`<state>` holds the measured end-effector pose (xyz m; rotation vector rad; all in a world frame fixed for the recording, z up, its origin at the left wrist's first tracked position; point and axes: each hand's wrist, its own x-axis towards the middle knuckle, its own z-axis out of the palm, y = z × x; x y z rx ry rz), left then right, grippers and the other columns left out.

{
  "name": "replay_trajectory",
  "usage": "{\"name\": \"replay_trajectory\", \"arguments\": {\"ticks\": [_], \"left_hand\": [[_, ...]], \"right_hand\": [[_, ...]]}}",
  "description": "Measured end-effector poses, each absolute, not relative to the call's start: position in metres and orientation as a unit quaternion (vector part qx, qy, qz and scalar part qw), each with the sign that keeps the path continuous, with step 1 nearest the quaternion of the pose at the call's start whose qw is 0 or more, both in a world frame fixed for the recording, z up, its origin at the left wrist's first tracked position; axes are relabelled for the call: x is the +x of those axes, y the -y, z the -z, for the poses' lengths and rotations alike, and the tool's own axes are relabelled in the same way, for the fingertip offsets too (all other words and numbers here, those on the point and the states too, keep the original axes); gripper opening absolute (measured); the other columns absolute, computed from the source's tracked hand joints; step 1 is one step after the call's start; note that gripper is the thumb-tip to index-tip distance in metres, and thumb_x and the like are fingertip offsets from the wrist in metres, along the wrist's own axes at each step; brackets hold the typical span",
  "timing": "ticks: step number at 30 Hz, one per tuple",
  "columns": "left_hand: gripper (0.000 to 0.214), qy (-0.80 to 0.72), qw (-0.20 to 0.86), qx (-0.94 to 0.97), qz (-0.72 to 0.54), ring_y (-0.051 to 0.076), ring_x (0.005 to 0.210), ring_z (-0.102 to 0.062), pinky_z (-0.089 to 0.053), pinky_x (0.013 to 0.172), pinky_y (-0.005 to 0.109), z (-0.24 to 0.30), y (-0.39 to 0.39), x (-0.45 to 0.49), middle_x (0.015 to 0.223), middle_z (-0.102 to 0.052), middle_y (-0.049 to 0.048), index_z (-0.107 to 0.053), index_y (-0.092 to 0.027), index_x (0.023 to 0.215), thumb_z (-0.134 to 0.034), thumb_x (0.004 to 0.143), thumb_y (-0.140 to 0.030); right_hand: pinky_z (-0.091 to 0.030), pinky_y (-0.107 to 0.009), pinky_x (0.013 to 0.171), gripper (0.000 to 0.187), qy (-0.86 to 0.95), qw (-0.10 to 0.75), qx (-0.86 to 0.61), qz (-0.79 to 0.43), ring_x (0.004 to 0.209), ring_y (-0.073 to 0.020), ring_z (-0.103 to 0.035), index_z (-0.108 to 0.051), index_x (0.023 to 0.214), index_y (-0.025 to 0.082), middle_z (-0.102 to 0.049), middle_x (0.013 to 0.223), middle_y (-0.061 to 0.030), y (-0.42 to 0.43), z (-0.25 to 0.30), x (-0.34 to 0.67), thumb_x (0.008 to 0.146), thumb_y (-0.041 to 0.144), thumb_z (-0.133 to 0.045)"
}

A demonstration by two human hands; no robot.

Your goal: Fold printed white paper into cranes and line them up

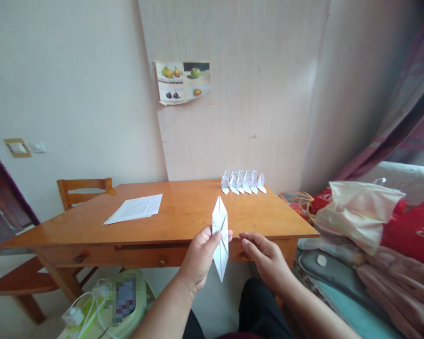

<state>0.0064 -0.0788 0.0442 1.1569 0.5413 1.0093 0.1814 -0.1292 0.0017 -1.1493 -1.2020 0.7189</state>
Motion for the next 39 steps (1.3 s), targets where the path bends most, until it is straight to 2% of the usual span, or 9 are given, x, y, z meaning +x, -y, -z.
{"name": "replay_trajectory", "arguments": {"ticks": [3, 6, 10, 16, 22, 29, 33, 39], "left_hand": [[0.041, -0.235, 0.705, 0.492, -0.453, 0.028, 0.11, -0.068, -0.043, 0.106, 0.041, -0.042, 0.08, 0.005, 0.114, -0.074, 0.0156, -0.069, -0.014, 0.116, -0.076, 0.084, -0.039], [0.044, -0.231, 0.72, 0.474, -0.452, 0.028, 0.111, -0.067, -0.045, 0.104, 0.041, -0.04, 0.081, 0.006, 0.117, -0.073, 0.0144, -0.067, -0.016, 0.121, -0.076, 0.084, -0.037], [0.044, -0.215, 0.745, 0.456, -0.437, 0.027, 0.107, -0.069, -0.048, 0.1, 0.04, -0.04, 0.085, 0.008, 0.115, -0.073, 0.0136, -0.067, -0.015, 0.122, -0.076, 0.084, -0.036], [0.048, -0.209, 0.762, 0.442, -0.426, 0.027, 0.095, -0.072, -0.053, 0.091, 0.039, -0.039, 0.083, 0.004, 0.104, -0.076, 0.014, -0.07, -0.011, 0.118, -0.073, 0.085, -0.046], [0.039, -0.24, 0.76, 0.434, -0.421, 0.026, 0.093, -0.073, -0.054, 0.089, 0.037, -0.034, 0.076, -0.001, 0.105, -0.076, 0.0164, -0.072, -0.009, 0.111, -0.079, 0.08, -0.032], [0.023, -0.242, 0.796, 0.359, -0.423, 0.026, 0.093, -0.073, -0.056, 0.091, 0.039, -0.039, 0.076, -0.003, 0.104, -0.076, 0.0168, -0.072, -0.008, 0.103, -0.071, 0.083, -0.018], [0.021, -0.253, 0.802, 0.347, -0.414, 0.025, 0.088, -0.074, -0.057, 0.089, 0.039, -0.039, 0.074, -0.005, 0.102, -0.076, 0.0164, -0.072, -0.008, 0.102, -0.07, 0.084, -0.016], [0.023, -0.25, 0.811, 0.356, -0.391, 0.025, 0.08, -0.074, -0.058, 0.081, 0.039, -0.032, 0.072, -0.005, 0.097, -0.077, 0.0177, -0.073, -0.006, 0.102, -0.07, 0.083, -0.018]], "right_hand": [[-0.044, -0.03, 0.066, 0.037, 0.529, 0.613, -0.491, -0.321, 0.07, -0.0168, -0.056, -0.067, 0.088, 0.018, -0.065, 0.076, -0.0023, 0.129, -0.011, 0.173, 0.089, 0.055, -0.063], [-0.036, -0.027, 0.058, 0.041, 0.52, 0.605, -0.483, -0.361, 0.061, -0.013, -0.046, -0.061, 0.078, 0.018, -0.055, 0.065, 0.0021, 0.127, -0.017, 0.164, 0.088, 0.058, -0.063], [-0.037, -0.026, 0.06, 0.043, 0.515, 0.59, -0.45, -0.43, 0.061, -0.0121, -0.045, -0.061, 0.076, 0.017, -0.053, 0.065, 0.0026, 0.125, -0.021, 0.153, 0.086, 0.059, -0.065], [-0.034, -0.026, 0.058, 0.042, 0.51, 0.588, -0.44, -0.448, 0.058, -0.0114, -0.041, -0.059, 0.074, 0.018, -0.052, 0.063, 0.0031, 0.127, -0.021, 0.148, 0.083, 0.058, -0.068], [-0.035, -0.026, 0.058, 0.04, 0.521, 0.567, -0.425, -0.475, 0.058, -0.0111, -0.043, -0.061, 0.076, 0.018, -0.054, 0.064, 0.0036, 0.128, -0.018, 0.149, 0.084, 0.057, -0.068], [-0.041, -0.028, 0.064, 0.038, 0.536, 0.559, -0.444, -0.451, 0.063, -0.0129, -0.052, -0.062, 0.078, 0.017, -0.061, 0.069, -0.0005, 0.133, -0.02, 0.158, 0.091, 0.054, -0.062], [-0.041, -0.028, 0.063, 0.032, 0.531, 0.549, -0.432, -0.48, 0.063, -0.0123, -0.052, -0.061, 0.082, 0.017, -0.061, 0.07, 0.0003, 0.134, -0.018, 0.159, 0.088, 0.049, -0.067], [-0.039, -0.026, 0.06, 0.031, 0.514, 0.533, -0.423, -0.522, 0.059, -0.0114, -0.049, -0.058, 0.078, 0.018, -0.058, 0.066, 0.0019, 0.136, -0.018, 0.156, 0.085, 0.046, -0.069]]}}
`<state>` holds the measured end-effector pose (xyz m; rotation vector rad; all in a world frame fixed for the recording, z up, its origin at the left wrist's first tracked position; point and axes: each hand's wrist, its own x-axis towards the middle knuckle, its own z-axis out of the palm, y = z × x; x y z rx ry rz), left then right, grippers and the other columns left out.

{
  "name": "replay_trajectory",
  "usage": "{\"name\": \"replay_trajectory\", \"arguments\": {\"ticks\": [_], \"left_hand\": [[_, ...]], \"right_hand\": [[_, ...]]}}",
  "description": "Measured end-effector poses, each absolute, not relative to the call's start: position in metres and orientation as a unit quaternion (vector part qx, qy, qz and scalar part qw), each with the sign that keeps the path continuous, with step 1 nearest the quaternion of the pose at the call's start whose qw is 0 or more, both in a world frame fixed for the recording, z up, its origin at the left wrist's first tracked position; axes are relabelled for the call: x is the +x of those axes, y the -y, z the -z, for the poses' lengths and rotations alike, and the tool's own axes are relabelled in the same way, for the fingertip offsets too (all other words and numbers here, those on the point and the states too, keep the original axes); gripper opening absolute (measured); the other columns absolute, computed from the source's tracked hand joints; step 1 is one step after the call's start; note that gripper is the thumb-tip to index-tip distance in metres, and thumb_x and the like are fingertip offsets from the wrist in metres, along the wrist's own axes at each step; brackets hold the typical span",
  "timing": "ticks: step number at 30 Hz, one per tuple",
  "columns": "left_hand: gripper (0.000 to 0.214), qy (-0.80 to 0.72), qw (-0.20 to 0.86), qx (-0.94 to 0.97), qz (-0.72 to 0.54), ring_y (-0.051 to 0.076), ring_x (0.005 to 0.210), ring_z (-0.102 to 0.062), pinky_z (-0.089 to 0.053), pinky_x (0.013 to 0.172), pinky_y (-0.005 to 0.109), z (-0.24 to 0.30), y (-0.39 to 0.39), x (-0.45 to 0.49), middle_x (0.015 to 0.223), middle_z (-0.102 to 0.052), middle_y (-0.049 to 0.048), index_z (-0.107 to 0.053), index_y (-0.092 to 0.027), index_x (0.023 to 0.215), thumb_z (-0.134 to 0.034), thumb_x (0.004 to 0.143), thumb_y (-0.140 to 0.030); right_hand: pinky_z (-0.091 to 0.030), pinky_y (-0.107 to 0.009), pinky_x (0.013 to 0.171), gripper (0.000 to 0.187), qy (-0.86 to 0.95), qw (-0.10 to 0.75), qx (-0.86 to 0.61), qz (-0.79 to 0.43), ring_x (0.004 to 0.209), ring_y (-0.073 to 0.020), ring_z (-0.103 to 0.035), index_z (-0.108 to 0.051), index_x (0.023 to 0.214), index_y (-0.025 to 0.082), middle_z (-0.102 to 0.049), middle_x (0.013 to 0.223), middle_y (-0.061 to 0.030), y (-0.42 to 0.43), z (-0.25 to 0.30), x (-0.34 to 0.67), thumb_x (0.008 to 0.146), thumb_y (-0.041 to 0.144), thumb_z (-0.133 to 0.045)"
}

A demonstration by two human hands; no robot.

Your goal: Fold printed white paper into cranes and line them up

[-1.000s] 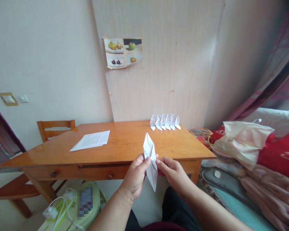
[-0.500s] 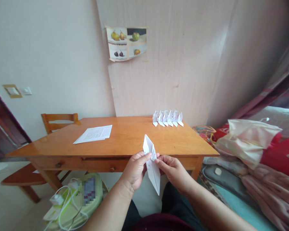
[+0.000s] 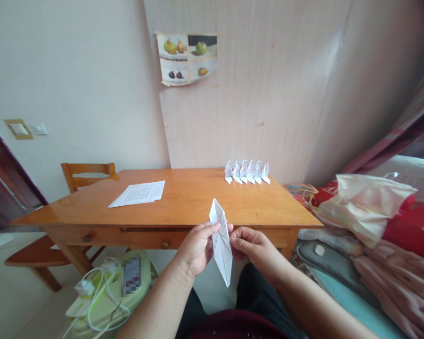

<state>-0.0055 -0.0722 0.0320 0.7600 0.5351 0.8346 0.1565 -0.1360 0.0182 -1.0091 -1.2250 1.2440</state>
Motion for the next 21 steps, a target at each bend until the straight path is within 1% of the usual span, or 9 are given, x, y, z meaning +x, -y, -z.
{"name": "replay_trajectory", "arguments": {"ticks": [3, 6, 9, 11, 16, 21], "left_hand": [[0.024, -0.253, 0.807, 0.365, -0.388, 0.025, 0.079, -0.074, -0.058, 0.079, 0.037, -0.029, 0.072, -0.006, 0.096, -0.077, 0.0183, -0.074, -0.005, 0.101, -0.072, 0.081, -0.017], [0.024, -0.256, 0.799, 0.376, -0.393, 0.024, 0.081, -0.073, -0.056, 0.081, 0.033, -0.027, 0.073, -0.005, 0.097, -0.076, 0.0181, -0.074, -0.005, 0.101, -0.073, 0.079, -0.017], [0.026, -0.261, 0.789, 0.394, -0.392, 0.021, 0.08, -0.072, -0.055, 0.08, 0.03, -0.024, 0.073, -0.005, 0.096, -0.076, 0.0171, -0.075, -0.006, 0.101, -0.074, 0.079, -0.02], [0.027, -0.262, 0.784, 0.405, -0.39, 0.021, 0.078, -0.071, -0.054, 0.078, 0.03, -0.022, 0.072, -0.004, 0.095, -0.076, 0.0161, -0.075, -0.007, 0.1, -0.076, 0.078, -0.022], [0.033, -0.269, 0.777, 0.423, -0.381, 0.02, 0.072, -0.07, -0.054, 0.072, 0.031, -0.02, 0.072, -0.004, 0.088, -0.076, 0.0143, -0.074, -0.008, 0.101, -0.078, 0.076, -0.028], [0.03, -0.276, 0.776, 0.421, -0.38, 0.022, 0.076, -0.071, -0.055, 0.077, 0.034, -0.022, 0.074, -0.004, 0.092, -0.076, 0.016, -0.074, -0.007, 0.101, -0.077, 0.078, -0.026]], "right_hand": [[-0.039, -0.026, 0.06, 0.027, 0.508, 0.526, -0.427, -0.532, 0.06, -0.0111, -0.049, -0.058, 0.078, 0.018, -0.057, 0.067, 0.002, 0.137, -0.021, 0.156, 0.083, 0.041, -0.071], [-0.039, -0.026, 0.06, 0.021, 0.517, 0.524, -0.434, -0.52, 0.061, -0.0112, -0.049, -0.054, 0.077, 0.019, -0.055, 0.068, 0.0029, 0.137, -0.023, 0.155, 0.081, 0.032, -0.07], [-0.039, -0.026, 0.061, 0.016, 0.519, 0.517, -0.443, -0.516, 0.062, -0.0116, -0.049, -0.052, 0.079, 0.02, -0.055, 0.068, 0.0038, 0.137, -0.024, 0.154, 0.077, 0.023, -0.068], [-0.038, -0.026, 0.06, 0.015, 0.516, 0.512, -0.445, -0.523, 0.062, -0.0114, -0.049, -0.052, 0.08, 0.02, -0.055, 0.068, 0.0039, 0.137, -0.024, 0.154, 0.076, 0.02, -0.066], [-0.038, -0.026, 0.059, 0.015, 0.494, 0.499, -0.459, -0.544, 0.062, -0.0114, -0.051, -0.052, 0.08, 0.02, -0.057, 0.068, 0.0031, 0.139, -0.024, 0.154, 0.073, 0.02, -0.065], [-0.036, -0.026, 0.055, 0.012, 0.47, 0.484, -0.47, -0.569, 0.055, -0.011, -0.05, -0.052, 0.081, 0.02, -0.058, 0.063, 0.0027, 0.14, -0.022, 0.154, 0.073, 0.023, -0.061]]}}
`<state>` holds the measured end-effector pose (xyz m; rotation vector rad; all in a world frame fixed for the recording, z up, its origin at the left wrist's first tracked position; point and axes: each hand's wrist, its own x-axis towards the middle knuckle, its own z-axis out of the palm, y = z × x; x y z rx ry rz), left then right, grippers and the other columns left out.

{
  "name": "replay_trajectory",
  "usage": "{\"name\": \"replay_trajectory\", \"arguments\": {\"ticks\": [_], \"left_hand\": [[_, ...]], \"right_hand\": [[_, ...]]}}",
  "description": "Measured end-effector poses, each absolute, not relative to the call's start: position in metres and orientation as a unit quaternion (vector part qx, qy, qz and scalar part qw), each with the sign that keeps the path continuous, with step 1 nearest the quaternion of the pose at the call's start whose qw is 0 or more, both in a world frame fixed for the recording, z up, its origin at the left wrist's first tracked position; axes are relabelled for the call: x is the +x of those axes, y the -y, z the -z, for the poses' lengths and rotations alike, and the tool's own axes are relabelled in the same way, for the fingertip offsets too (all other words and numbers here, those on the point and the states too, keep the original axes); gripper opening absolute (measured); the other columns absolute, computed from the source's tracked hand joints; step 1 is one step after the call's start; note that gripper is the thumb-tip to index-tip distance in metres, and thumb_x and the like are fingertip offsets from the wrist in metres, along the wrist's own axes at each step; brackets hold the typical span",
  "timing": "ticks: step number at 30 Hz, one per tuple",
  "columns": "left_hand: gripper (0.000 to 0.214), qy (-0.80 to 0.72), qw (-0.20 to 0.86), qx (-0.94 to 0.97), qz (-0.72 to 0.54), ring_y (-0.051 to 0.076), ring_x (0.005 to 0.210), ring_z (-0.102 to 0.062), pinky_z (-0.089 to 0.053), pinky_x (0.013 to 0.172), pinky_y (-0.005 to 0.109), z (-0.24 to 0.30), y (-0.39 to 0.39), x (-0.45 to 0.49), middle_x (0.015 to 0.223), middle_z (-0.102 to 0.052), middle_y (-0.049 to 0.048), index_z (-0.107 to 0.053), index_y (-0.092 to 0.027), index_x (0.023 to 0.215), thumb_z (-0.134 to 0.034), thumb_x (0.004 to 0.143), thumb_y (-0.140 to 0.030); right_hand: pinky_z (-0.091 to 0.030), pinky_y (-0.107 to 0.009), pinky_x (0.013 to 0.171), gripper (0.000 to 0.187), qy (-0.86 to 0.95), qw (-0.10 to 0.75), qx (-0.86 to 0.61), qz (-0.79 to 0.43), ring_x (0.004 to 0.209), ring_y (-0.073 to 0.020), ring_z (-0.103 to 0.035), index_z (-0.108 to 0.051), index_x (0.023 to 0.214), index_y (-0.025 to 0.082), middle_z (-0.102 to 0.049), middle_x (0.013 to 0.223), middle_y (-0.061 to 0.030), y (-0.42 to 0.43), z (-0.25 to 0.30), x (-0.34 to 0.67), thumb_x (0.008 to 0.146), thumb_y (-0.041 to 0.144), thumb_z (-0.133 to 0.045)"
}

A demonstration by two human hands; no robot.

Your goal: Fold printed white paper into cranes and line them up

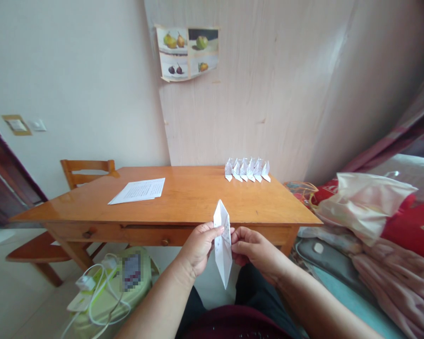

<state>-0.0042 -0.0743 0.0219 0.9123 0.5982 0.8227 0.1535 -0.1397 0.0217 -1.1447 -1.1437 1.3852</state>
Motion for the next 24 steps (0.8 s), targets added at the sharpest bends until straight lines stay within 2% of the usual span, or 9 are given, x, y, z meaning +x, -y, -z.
{"name": "replay_trajectory", "arguments": {"ticks": [6, 10, 12, 14, 20, 24], "left_hand": [[0.024, -0.252, 0.822, 0.358, -0.364, 0.027, 0.085, -0.073, -0.056, 0.082, 0.037, -0.025, 0.076, -0.003, 0.099, -0.076, 0.0207, -0.073, -0.005, 0.099, -0.073, 0.079, -0.017], [0.022, -0.264, 0.818, 0.336, -0.385, 0.025, 0.087, -0.074, -0.056, 0.084, 0.034, -0.023, 0.073, -0.003, 0.099, -0.076, 0.0187, -0.072, -0.006, 0.101, -0.07, 0.08, -0.012], [0.022, -0.276, 0.813, 0.334, -0.389, 0.024, 0.085, -0.074, -0.056, 0.083, 0.033, -0.022, 0.072, -0.004, 0.096, -0.077, 0.0173, -0.072, -0.007, 0.102, -0.069, 0.081, -0.011], [0.022, -0.283, 0.81, 0.339, -0.386, 0.023, 0.082, -0.074, -0.056, 0.081, 0.032, -0.022, 0.072, -0.004, 0.093, -0.077, 0.0167, -0.072, -0.007, 0.102, -0.068, 0.082, -0.013], [0.016, -0.269, 0.794, 0.376, -0.394, 0.017, 0.067, -0.07, -0.054, 0.074, 0.028, -0.022, 0.076, -0.003, 0.085, -0.076, 0.0122, -0.073, -0.009, 0.095, -0.071, 0.081, -0.015], [0.023, -0.253, 0.79, 0.397, -0.392, 0.017, 0.072, -0.07, -0.053, 0.075, 0.027, -0.023, 0.079, -0.002, 0.089, -0.076, 0.0121, -0.074, -0.01, 0.099, -0.076, 0.079, -0.02]], "right_hand": [[-0.036, -0.026, 0.055, 0.01, 0.485, 0.486, -0.479, -0.547, 0.056, -0.0109, -0.047, -0.05, 0.081, 0.021, -0.054, 0.065, 0.0038, 0.139, -0.014, 0.151, 0.074, 0.019, -0.058], [-0.034, -0.026, 0.056, 0.016, 0.577, 0.515, -0.493, -0.398, 0.06, -0.0109, -0.042, -0.048, 0.08, 0.022, -0.049, 0.068, 0.0049, 0.14, -0.009, 0.15, 0.077, 0.019, -0.063], [-0.034, -0.026, 0.056, 0.019, 0.615, 0.511, -0.516, -0.308, 0.061, -0.0111, -0.042, -0.048, 0.083, 0.022, -0.048, 0.07, 0.005, 0.141, -0.007, 0.15, 0.078, 0.02, -0.066], [-0.034, -0.026, 0.056, 0.02, 0.638, 0.501, -0.521, -0.266, 0.061, -0.0112, -0.042, -0.048, 0.087, 0.023, -0.048, 0.072, 0.0051, 0.143, -0.005, 0.151, 0.08, 0.021, -0.066], [-0.036, -0.026, 0.057, 0.014, 0.679, 0.487, -0.475, -0.277, 0.063, -0.0119, -0.043, -0.054, 0.1, 0.023, -0.048, 0.073, 0.0047, 0.146, -0.007, 0.156, 0.089, 0.02, -0.06], [-0.04, -0.028, 0.064, 0.009, 0.646, 0.53, -0.449, -0.316, 0.069, -0.0135, -0.047, -0.055, 0.102, 0.022, -0.053, 0.078, 0.0022, 0.144, -0.009, 0.157, 0.093, 0.023, -0.056]]}}
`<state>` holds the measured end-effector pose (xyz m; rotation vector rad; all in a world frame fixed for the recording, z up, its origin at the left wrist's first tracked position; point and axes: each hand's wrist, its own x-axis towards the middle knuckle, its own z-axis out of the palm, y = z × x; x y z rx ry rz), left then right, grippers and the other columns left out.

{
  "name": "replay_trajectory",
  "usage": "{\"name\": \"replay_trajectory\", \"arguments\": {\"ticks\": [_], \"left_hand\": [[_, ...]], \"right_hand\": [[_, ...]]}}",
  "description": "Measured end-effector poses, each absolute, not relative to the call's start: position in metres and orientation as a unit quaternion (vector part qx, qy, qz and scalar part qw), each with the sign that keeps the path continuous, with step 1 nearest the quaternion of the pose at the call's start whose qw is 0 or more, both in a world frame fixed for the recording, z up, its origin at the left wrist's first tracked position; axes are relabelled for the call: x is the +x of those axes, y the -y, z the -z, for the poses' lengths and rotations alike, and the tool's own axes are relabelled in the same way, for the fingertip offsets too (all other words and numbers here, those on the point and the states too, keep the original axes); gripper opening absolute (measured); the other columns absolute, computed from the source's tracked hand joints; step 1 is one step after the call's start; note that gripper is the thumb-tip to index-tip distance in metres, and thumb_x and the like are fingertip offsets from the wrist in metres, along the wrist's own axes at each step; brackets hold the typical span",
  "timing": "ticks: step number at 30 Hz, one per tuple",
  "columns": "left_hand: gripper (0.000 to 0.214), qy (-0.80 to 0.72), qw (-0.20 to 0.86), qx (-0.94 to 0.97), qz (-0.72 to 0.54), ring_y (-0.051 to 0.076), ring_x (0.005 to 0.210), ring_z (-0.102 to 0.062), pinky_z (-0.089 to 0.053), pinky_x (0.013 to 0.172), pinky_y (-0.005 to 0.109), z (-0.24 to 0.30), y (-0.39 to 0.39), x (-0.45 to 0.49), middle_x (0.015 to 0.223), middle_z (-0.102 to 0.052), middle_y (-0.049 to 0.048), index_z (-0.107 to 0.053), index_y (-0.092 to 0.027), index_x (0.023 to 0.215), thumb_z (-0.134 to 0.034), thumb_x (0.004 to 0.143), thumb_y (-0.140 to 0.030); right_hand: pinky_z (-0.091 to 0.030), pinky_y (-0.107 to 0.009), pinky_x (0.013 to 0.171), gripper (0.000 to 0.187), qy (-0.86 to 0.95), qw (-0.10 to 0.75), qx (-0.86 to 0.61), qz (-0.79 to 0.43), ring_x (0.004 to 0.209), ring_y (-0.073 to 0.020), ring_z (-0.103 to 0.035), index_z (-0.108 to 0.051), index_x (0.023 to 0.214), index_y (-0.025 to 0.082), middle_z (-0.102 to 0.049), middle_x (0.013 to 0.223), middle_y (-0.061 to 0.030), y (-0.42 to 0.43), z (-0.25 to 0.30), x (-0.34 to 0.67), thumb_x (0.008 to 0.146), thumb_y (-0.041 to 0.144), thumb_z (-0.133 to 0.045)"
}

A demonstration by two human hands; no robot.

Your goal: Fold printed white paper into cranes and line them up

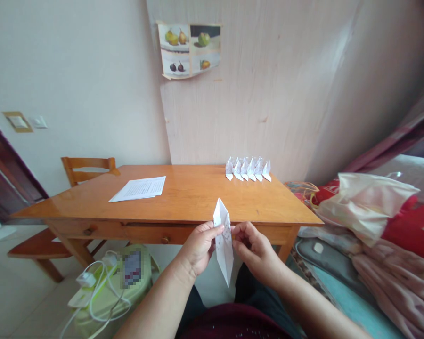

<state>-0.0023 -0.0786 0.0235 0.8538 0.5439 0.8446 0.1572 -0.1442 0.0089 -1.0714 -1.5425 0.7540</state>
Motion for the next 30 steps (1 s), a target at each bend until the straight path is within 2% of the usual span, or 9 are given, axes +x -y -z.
{"name": "replay_trajectory", "arguments": {"ticks": [4, 10, 17, 23, 30], "left_hand": [[0.031, -0.243, 0.795, 0.405, -0.381, 0.021, 0.083, -0.072, -0.052, 0.082, 0.029, -0.024, 0.0792, -0.0028, 0.098, -0.076, 0.0147, -0.073, -0.009, 0.104, -0.078, 0.079, -0.026], [0.035, -0.239, 0.796, 0.396, -0.389, 0.026, 0.093, -0.071, -0.053, 0.087, 0.035, -0.0233, 0.0788, -0.0028, 0.104, -0.075, 0.017, -0.072, -0.009, 0.108, -0.079, 0.081, -0.029], [0.043, -0.208, 0.814, 0.391, -0.375, 0.028, 0.092, -0.072, -0.053, 0.088, 0.038, -0.0296, 0.0811, -0.0054, 0.101, -0.076, 0.0161, -0.07, -0.009, 0.114, -0.069, 0.089, -0.043], [0.041, -0.201, 0.802, 0.41, -0.384, 0.027, 0.095, -0.07, -0.051, 0.088, 0.037, -0.0291, 0.081, -0.0061, 0.104, -0.075, 0.0154, -0.069, -0.01, 0.119, -0.069, 0.088, -0.037], [0.036, -0.223, 0.781, 0.427, -0.396, 0.022, 0.096, -0.069, -0.049, 0.088, 0.03, -0.0297, 0.081, -0.0055, 0.11, -0.074, 0.0136, -0.071, -0.012, 0.118, -0.072, 0.084, -0.025]], "right_hand": [[-0.039, -0.028, 0.064, 0.013, 0.596, 0.559, -0.451, -0.359, 0.072, -0.0146, -0.048, -0.055, 0.093, 0.022, -0.058, 0.084, -0.0008, 0.1407, -0.0064, 0.156, 0.093, 0.034, -0.06], [-0.033, -0.028, 0.056, 0.032, 0.554, 0.533, -0.495, -0.404, 0.06, -0.0135, -0.044, -0.055, 0.078, 0.021, -0.052, 0.065, 0.0021, 0.1352, -0.0028, 0.1538, 0.088, 0.048, -0.067], [-0.028, -0.027, 0.055, 0.033, 0.457, 0.568, -0.446, -0.519, 0.054, -0.011, -0.041, -0.056, 0.074, 0.02, -0.052, 0.059, 0.0033, 0.1357, -0.0017, 0.1555, 0.088, 0.048, -0.068], [-0.025, -0.027, 0.053, 0.035, 0.389, 0.6, -0.414, -0.563, 0.052, -0.0097, -0.037, -0.055, 0.068, 0.019, -0.05, 0.057, 0.0034, 0.1366, -0.0049, 0.1556, 0.084, 0.045, -0.072], [-0.025, -0.026, 0.049, 0.033, 0.351, 0.611, -0.404, -0.583, 0.05, -0.0089, -0.036, -0.055, 0.068, 0.019, -0.047, 0.059, 0.004, 0.1335, -0.004, 0.1547, 0.08, 0.042, -0.075]]}}
